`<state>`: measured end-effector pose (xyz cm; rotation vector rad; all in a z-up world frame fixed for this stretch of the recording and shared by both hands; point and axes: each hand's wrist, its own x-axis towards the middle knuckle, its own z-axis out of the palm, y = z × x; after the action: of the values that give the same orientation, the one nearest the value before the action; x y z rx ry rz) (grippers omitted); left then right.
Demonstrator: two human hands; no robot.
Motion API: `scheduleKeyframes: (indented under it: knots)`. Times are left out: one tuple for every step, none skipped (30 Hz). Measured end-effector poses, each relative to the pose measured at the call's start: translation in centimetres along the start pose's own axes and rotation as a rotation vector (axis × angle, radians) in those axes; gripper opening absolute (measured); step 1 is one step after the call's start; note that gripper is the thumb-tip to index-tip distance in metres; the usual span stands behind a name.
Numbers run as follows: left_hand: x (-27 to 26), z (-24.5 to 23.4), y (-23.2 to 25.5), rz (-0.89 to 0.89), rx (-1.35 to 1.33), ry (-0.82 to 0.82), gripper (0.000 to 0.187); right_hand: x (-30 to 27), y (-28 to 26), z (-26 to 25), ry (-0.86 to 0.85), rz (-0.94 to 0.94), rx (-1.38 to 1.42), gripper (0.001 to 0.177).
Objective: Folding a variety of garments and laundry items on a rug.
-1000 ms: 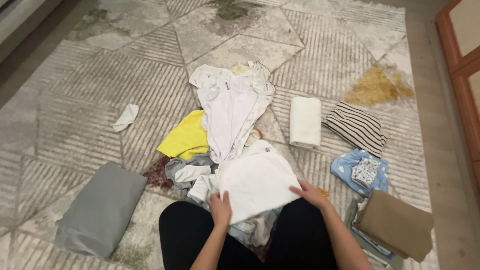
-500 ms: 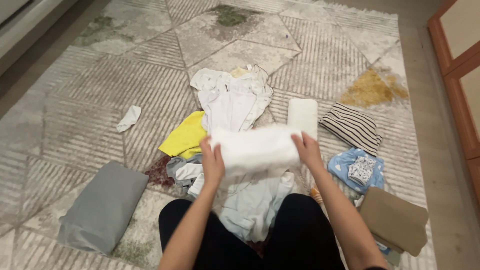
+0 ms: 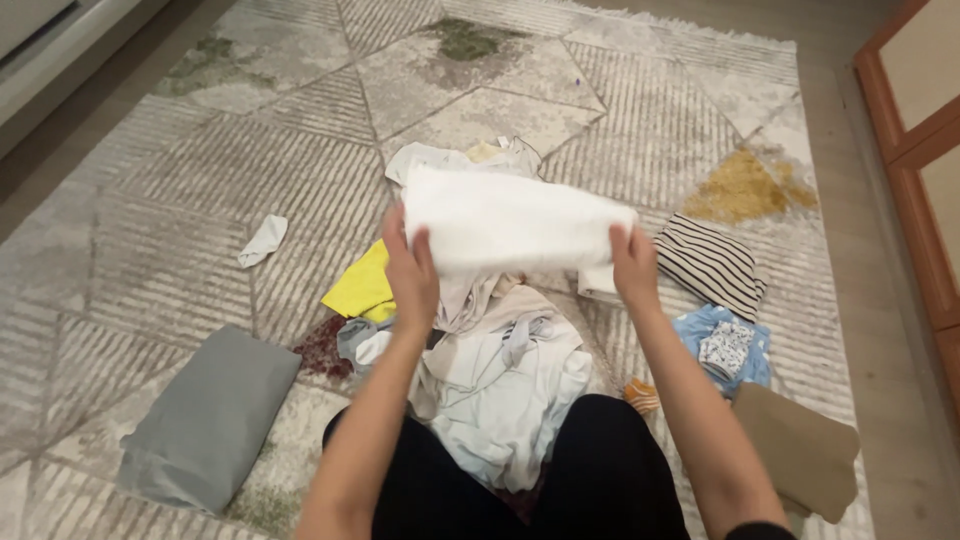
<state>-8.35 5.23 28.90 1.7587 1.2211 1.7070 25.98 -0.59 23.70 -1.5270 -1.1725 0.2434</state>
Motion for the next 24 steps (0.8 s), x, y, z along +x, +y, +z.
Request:
scheduleKeyframes:
  knots:
    - [-3.0, -0.2, -1.9, -0.001, 0.001, 0.003, 0.042, -1.9, 4.5, 0.4, -0.003, -0.001, 0.001, 0.038]
    - [-5.9, -0.4, -3.9, -0.083, 0.094, -0.049, 0.044, -3.9, 9.0, 0.8, -0.191, 0.105, -0.195, 0.039]
    - [-9.3, -0.6, -5.8, -0.171, 0.186, -0.108, 0.046, -6.3, 13.6, 0.8, -0.380, 0.220, -0.394, 0.040]
    - [-12.4, -1.1, -7.0, -0.178, 0.186, -0.113, 0.046, -9.2, 14.7, 0.6, -0.384, 0.227, -0.397, 0.040]
    - [-15.4, -1.7, -8.2, -0.408, 0.340, -0.341, 0.050, -12.0, 15.8, 0.5, -0.491, 0.174, -0.329, 0.033]
    - [-18.3, -2.3, -9.4, -0.637, 0.494, -0.571, 0.056, -14.8, 16.8, 0.4, -0.598, 0.121, -0.258, 0.031]
    - [-20.4, -2.3, -10.5, -0.635, 0.493, -0.571, 0.056, -16.4, 19.9, 0.9, -0.596, 0.119, -0.259, 0.031]
    - [-22.4, -2.3, -11.7, -0.644, 0.557, -0.615, 0.057, -17.9, 23.0, 1.3, -0.715, 0.207, -0.425, 0.030]
    - [-24.4, -2.2, -12.7, -0.653, 0.621, -0.659, 0.058, -19.4, 26.1, 1.6, -0.832, 0.295, -0.593, 0.031]
    - [-25.0, -1.4, -14.0, -0.651, 0.619, -0.658, 0.058, -19.2, 25.7, 1.7, -0.829, 0.294, -0.594, 0.031]
    - [-25.9, -0.9, -15.2, -0.613, 0.638, -0.591, 0.060, -19.4, 25.3, 1.8, -0.828, 0.345, -0.639, 0.031]
    - [-26.8, -0.4, -16.4, -0.575, 0.655, -0.523, 0.063, -19.6, 24.9, 1.9, -0.825, 0.396, -0.684, 0.032]
    - [-26.2, -0.1, -16.6, -0.574, 0.656, -0.523, 0.063, -19.3, 25.5, 2.4, -0.824, 0.395, -0.682, 0.032]
    - [-25.5, 0.3, -16.8, -0.515, 0.674, -0.440, 0.065, -18.9, 26.2, 2.9, -0.816, 0.411, -0.696, 0.030]
    - [-24.9, 0.7, -17.0, -0.457, 0.690, -0.357, 0.068, -18.6, 26.8, 3.3, -0.808, 0.426, -0.712, 0.028]
    - [-23.7, 0.9, -16.3, -0.457, 0.690, -0.356, 0.068, -18.0, 24.7, 3.6, -0.808, 0.425, -0.712, 0.028]
    - [-22.6, 1.1, -15.6, -0.512, 0.682, -0.345, 0.065, -17.5, 22.7, 3.9, -0.701, 0.464, -0.615, 0.036]
    - [-21.4, 1.3, -15.0, -0.566, 0.674, -0.334, 0.064, -16.9, 20.6, 4.2, -0.593, 0.499, -0.518, 0.048]
    - [-21.6, 1.5, -15.0, -0.567, 0.674, -0.333, 0.064, -16.8, 18.4, 4.3, -0.594, 0.498, -0.518, 0.048]
    - [-21.7, 1.6, -15.1, -0.641, 0.660, -0.371, 0.053, -16.8, 16.2, 4.3, -0.478, 0.495, -0.494, 0.045]
    - [-21.7, 1.7, -15.2, -0.712, 0.647, -0.411, 0.044, -16.7, 14.0, 4.5, -0.361, 0.492, -0.468, 0.043]
    - [-22.6, 1.7, -15.9, -0.710, 0.647, -0.410, 0.044, -17.1, 13.4, 4.5, -0.360, 0.491, -0.466, 0.043]
    - [-23.5, 1.6, -16.6, -0.705, 0.687, -0.446, 0.036, -17.7, 12.8, 4.6, -0.374, 0.482, -0.576, 0.042]
    - [-24.5, 1.4, -17.3, -0.701, 0.727, -0.482, 0.030, -18.3, 12.2, 4.7, -0.388, 0.472, -0.685, 0.040]
